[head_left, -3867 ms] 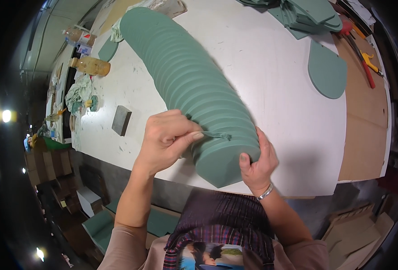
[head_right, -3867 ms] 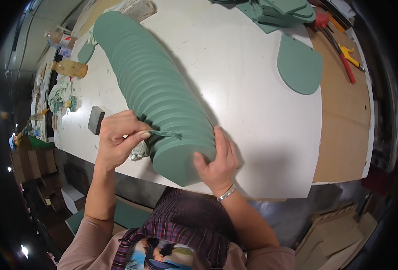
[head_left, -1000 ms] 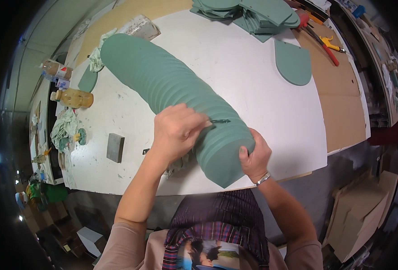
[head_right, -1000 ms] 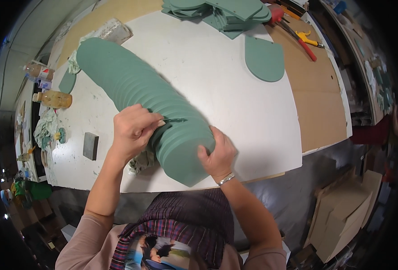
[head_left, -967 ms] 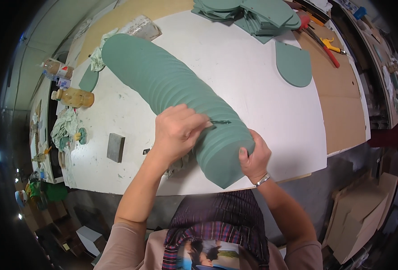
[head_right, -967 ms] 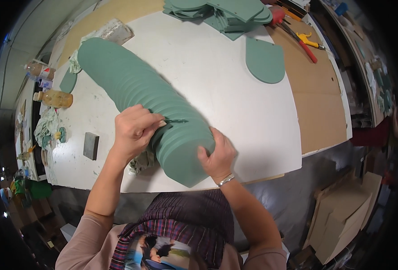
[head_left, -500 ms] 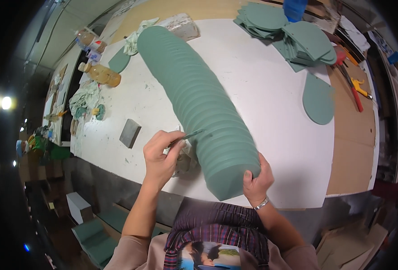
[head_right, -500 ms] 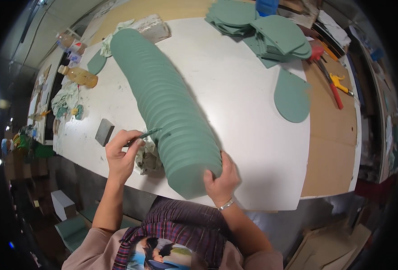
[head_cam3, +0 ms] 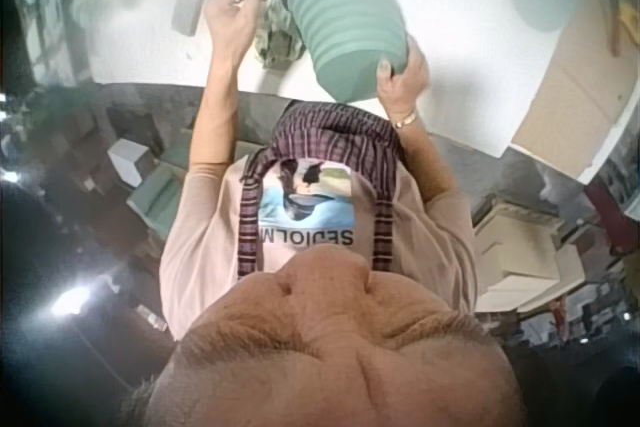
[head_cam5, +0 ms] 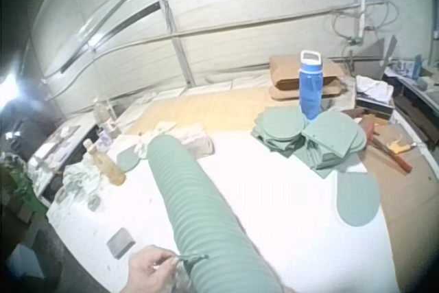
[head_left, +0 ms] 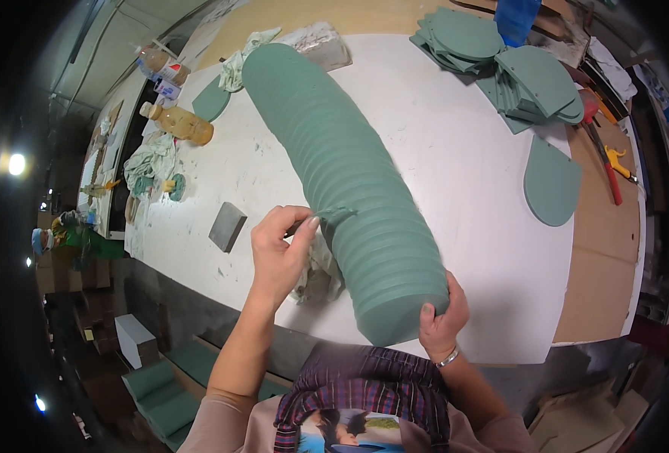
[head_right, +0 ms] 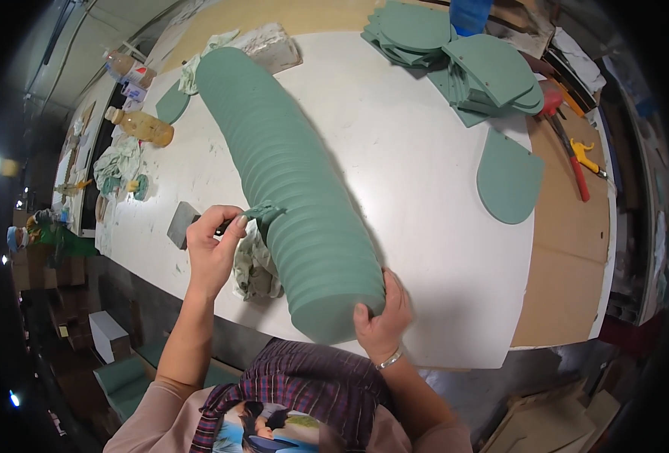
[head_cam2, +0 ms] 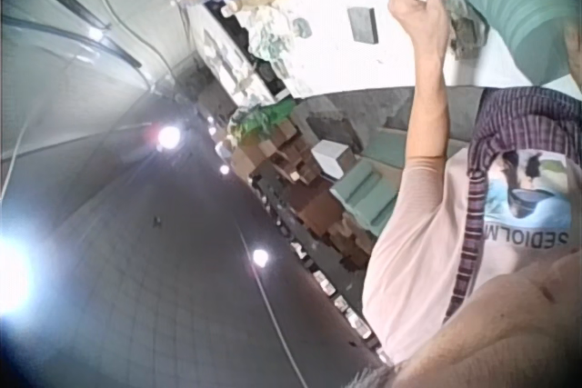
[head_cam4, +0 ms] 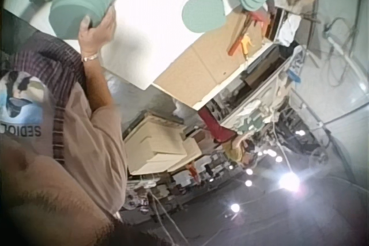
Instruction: The person peels a strip of adhesive backing from a stack of green foam cushion components and then wipes the top foam piece with a cloth.
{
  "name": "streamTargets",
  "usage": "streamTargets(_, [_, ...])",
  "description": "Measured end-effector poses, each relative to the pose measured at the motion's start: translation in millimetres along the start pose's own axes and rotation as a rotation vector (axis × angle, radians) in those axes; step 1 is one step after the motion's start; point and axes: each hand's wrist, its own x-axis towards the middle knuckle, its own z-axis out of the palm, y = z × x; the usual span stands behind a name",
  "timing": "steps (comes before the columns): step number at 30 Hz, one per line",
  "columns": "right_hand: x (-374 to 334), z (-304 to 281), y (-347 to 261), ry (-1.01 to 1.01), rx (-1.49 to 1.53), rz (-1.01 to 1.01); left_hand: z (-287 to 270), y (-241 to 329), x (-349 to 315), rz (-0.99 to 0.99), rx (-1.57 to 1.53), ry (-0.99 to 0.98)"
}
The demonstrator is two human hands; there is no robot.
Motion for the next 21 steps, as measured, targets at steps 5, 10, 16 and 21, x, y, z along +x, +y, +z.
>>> streamTargets(5, [2, 0, -3, 0.014, 0.027, 0.012, -3, -18, 21, 0.023, -0.003, 0.024])
streamTargets(10, [2, 1, -6, 0.032, 0.045, -0.002, -13, -27, 30, -0.075, -0.023, 0.024])
streamTargets(16, [2, 2, -5, 0.033, 0.046, -0.035, -10, -33, 32, 0.064, -0.027, -0.011])
streamTargets(21, [3, 1, -8, 0.028, 0.036, -0.039, -6, -35, 35, 0.102, -0.003, -0.027])
